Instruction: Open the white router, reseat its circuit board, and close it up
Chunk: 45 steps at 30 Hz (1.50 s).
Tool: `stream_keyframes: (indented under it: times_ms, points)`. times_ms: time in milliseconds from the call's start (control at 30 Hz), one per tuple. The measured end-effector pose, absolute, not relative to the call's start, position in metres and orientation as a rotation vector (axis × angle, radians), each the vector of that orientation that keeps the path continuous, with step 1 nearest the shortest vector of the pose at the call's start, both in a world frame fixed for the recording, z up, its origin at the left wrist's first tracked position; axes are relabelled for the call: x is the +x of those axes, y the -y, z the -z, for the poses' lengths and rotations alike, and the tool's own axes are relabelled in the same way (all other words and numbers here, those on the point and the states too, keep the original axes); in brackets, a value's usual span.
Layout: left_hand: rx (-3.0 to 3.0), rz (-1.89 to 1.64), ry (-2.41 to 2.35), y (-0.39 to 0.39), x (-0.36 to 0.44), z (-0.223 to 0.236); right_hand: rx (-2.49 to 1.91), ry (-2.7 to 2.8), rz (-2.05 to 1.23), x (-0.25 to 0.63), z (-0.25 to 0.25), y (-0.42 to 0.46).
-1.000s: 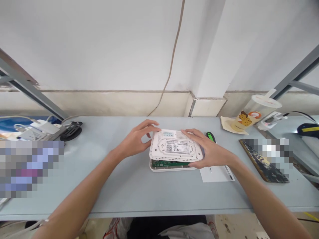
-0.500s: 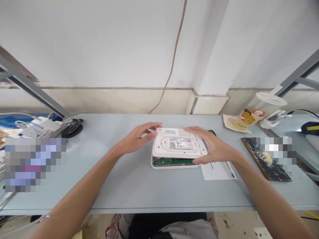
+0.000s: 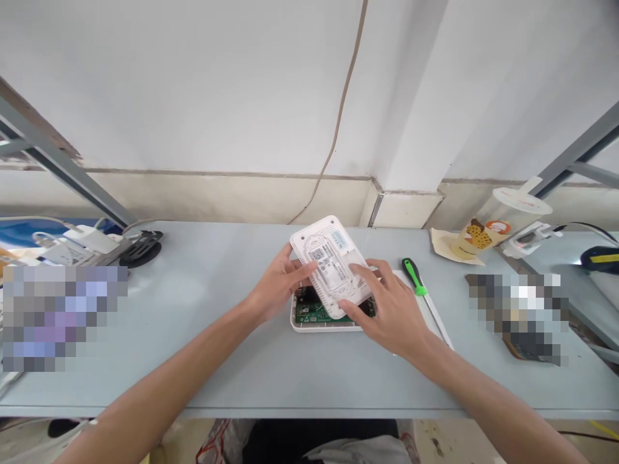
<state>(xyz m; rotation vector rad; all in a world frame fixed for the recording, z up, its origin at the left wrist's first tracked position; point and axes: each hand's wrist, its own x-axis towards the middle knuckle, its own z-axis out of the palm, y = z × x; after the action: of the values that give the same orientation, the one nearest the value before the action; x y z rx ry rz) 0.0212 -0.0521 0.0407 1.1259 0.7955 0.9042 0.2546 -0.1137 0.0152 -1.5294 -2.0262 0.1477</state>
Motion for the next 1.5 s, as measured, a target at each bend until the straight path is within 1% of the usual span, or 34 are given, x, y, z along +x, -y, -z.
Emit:
stream_keyframes:
  times_ms: [133,200,267,333,367,467,567,667,867,1033,1100,1267,1367,1500]
  points:
    - [1.038,-0.918,-0.9,0.041,0.011,-0.042,-1.292,1.955,-0.332,0.27,-0.028,0.109]
    - [1.031,-0.838,-0.888,0.038,0.008,-0.042,-1.255,1.823,-0.301,0.281,-0.034,0.102]
    - [1.071,-0.737,-0.841,0.037,0.006,-0.042,-1.204,1.76,-0.199,0.29,-0.038,0.095]
    - [1.137,-0.631,-0.786,0.039,0.006,-0.042,-1.11,1.84,-0.169,0.296,-0.041,0.09]
    - [1.169,-0.578,-0.762,0.04,0.006,-0.042,-1.047,1.935,-0.206,0.298,-0.042,0.088]
    - [1.295,-0.461,-0.726,0.043,0.007,-0.045,-0.865,2.303,-0.479,0.301,-0.045,0.089]
    - [1.501,-0.359,-0.693,0.046,0.008,-0.052,-0.814,2.521,-0.796,0.298,-0.046,0.096]
    - [1.613,-0.271,-0.651,0.05,0.011,-0.058,-0.81,2.576,-0.921,0.29,-0.045,0.103]
    - [1.628,-0.285,-0.753,0.044,0.004,-0.064,-0.909,2.57,-0.83,0.286,-0.042,0.104]
    - [1.862,-0.665,-1.027,0.027,-0.021,-0.072,-1.071,2.418,-0.787,0.315,-0.037,0.082]
    - [1.993,-0.616,-1.05,0.025,-0.028,-0.072,-1.117,2.374,-0.778,0.325,-0.033,0.073]
    - [2.342,-0.254,-0.878,0.032,-0.024,-0.059,-1.15,2.414,-0.842,0.328,-0.031,0.069]
    - [2.437,-0.212,-0.763,0.036,-0.018,-0.049,-1.174,2.479,-0.848,0.325,-0.032,0.074]
    - [2.441,-0.246,-0.743,0.037,-0.016,-0.046,-1.28,2.531,-0.788,0.324,-0.032,0.078]
